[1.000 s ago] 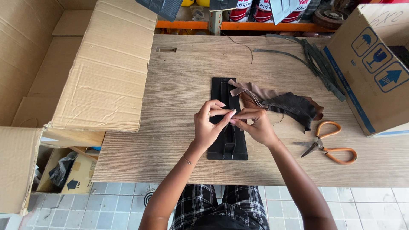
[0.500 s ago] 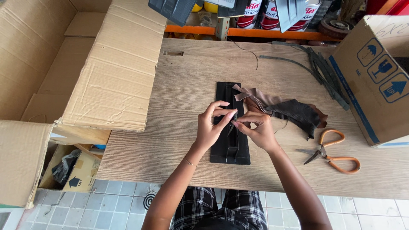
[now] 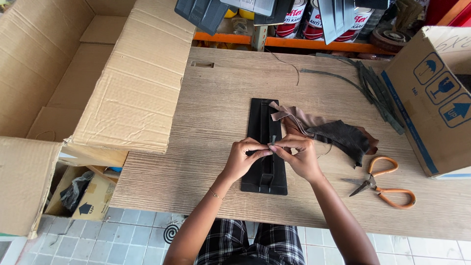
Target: Assembling black plastic brackets with fabric pieces and thin wire at a workstation.
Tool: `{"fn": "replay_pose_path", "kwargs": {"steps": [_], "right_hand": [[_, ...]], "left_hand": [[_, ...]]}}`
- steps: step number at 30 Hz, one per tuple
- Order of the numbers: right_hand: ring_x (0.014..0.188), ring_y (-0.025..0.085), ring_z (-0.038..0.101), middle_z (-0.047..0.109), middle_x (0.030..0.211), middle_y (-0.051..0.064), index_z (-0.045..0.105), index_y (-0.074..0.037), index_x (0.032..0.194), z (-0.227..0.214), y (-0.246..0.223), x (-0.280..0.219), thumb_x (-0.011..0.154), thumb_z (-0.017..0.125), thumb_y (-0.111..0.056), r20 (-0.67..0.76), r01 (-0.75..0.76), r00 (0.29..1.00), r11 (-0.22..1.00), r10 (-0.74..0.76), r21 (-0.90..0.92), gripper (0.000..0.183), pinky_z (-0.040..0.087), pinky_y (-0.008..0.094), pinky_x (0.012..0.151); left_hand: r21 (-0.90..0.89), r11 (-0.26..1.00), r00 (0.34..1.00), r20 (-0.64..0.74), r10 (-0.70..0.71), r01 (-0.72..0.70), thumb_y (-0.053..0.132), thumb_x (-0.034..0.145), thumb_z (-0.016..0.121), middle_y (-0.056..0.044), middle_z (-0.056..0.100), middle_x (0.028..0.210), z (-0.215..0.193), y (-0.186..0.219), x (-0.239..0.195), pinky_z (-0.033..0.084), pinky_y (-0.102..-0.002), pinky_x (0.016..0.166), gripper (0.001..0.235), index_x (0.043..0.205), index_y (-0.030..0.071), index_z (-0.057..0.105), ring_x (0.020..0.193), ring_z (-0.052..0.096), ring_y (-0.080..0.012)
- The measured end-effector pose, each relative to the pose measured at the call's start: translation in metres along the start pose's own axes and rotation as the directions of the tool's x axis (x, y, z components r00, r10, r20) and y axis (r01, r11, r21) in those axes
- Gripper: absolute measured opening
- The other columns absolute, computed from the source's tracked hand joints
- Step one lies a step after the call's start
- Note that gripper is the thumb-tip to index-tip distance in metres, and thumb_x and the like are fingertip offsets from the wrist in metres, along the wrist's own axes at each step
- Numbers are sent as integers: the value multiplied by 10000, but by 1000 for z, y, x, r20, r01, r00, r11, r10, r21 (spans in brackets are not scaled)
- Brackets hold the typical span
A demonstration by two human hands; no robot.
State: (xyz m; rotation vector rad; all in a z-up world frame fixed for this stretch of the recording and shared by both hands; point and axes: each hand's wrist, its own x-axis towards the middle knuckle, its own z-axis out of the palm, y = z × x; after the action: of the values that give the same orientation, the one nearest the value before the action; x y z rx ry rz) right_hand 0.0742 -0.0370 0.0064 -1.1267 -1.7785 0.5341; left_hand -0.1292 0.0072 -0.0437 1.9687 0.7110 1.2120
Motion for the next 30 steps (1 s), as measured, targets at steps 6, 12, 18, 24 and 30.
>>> {"fn": "replay_pose_path", "kwargs": {"steps": [6, 12, 18, 24, 30], "right_hand": [[597, 68, 569, 715, 770, 4, 827, -77, 923, -2, 4, -2, 846, 813, -102, 6, -56, 998, 998, 56, 3, 82, 463, 221, 541], [740, 73, 620, 661, 878, -3, 828, -81, 960, -8, 23, 6, 828, 825, -103, 115, -38, 993, 991, 23, 131, 134, 553, 213, 642], [988, 120, 597, 601, 1051, -7, 714, -131, 1264, -25, 8, 30, 857, 712, -232, 413, -268, 908, 854, 70, 445, 420, 542, 286, 949], [966, 143, 612, 623, 1013, 15, 808, -52, 1062, -14, 30, 38, 914, 748, -220, 438, -285, 899, 769, 7, 572, 232, 556, 326, 900], [805, 123, 630, 622, 922, 9, 799, -45, 855, -8, 52, 40, 818, 821, -84, 303, -197, 953, 784, 12, 589, 58, 573, 293, 691]], "left_hand": [[-66, 998, 1000, -10, -14, 13, 195, 878, 784, -24, 784, 899, 9, -6, 0, 607, -280, 781, 127, 982, 127, 811, 837, 719, -129], [-72, 994, 996, 40, -77, 79, 232, 853, 807, -28, 767, 864, 8, -18, 5, 593, -283, 764, 156, 963, 122, 817, 802, 710, -130], [-245, 965, 985, 160, -57, 95, 265, 909, 765, -14, 789, 923, 4, -15, 12, 587, -290, 869, 175, 981, 110, 805, 907, 735, -124], [-396, 897, 963, 251, -100, 196, 247, 929, 753, -23, 783, 957, 4, -17, 16, 608, -310, 870, 191, 1021, 83, 786, 913, 756, -134], [-269, 961, 953, 302, 30, 55, 341, 913, 772, -60, 777, 1000, -11, 10, 21, 486, -348, 917, 325, 1053, 48, 774, 971, 679, -144]]}}
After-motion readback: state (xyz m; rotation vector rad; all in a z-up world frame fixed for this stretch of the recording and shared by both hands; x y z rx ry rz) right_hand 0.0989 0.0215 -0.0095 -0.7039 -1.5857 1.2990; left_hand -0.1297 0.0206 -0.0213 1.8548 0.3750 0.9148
